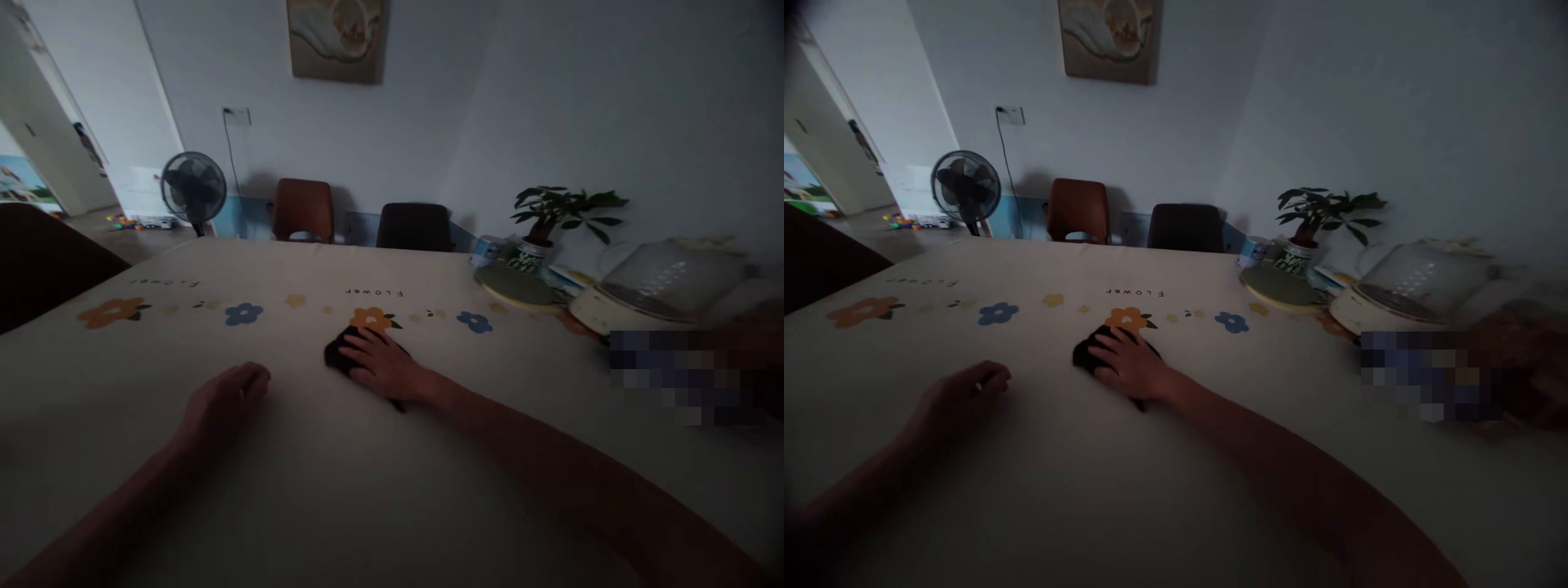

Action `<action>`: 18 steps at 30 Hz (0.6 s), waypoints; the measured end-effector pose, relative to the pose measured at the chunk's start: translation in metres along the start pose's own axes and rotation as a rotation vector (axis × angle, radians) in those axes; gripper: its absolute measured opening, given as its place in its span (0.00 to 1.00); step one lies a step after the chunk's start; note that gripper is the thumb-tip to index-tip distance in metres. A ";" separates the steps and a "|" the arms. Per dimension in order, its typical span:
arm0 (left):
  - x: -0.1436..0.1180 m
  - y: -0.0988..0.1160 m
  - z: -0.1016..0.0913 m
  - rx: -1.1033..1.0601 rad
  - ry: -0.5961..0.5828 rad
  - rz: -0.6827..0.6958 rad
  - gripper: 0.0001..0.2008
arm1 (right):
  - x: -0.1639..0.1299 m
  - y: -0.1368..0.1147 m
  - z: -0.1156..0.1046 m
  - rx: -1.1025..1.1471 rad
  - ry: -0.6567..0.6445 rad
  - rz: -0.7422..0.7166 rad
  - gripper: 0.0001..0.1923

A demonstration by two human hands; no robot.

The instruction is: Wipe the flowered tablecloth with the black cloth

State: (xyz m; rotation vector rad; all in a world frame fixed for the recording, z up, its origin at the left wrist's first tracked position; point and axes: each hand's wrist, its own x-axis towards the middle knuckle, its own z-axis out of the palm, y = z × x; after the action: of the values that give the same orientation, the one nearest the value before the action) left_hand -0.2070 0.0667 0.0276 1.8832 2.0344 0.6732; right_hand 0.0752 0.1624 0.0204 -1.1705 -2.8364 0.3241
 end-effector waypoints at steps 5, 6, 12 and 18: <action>-0.003 0.001 0.001 -0.068 0.040 0.018 0.18 | -0.079 -0.036 0.006 0.056 -0.062 -0.116 0.30; -0.004 0.003 0.001 -0.094 0.070 0.013 0.17 | -0.088 -0.041 0.007 0.063 -0.071 -0.149 0.30; -0.010 0.016 -0.003 -0.363 0.372 -0.019 0.18 | -0.074 -0.058 0.002 0.081 -0.146 -0.305 0.29; -0.010 0.020 -0.009 -0.547 0.638 0.073 0.15 | 0.026 -0.078 0.010 0.020 -0.099 -0.379 0.28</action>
State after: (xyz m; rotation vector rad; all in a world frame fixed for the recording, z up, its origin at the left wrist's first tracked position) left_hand -0.1931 0.0558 0.0449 1.5288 1.8060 1.8203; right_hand 0.0010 0.1251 0.0262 -0.6050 -3.0453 0.3928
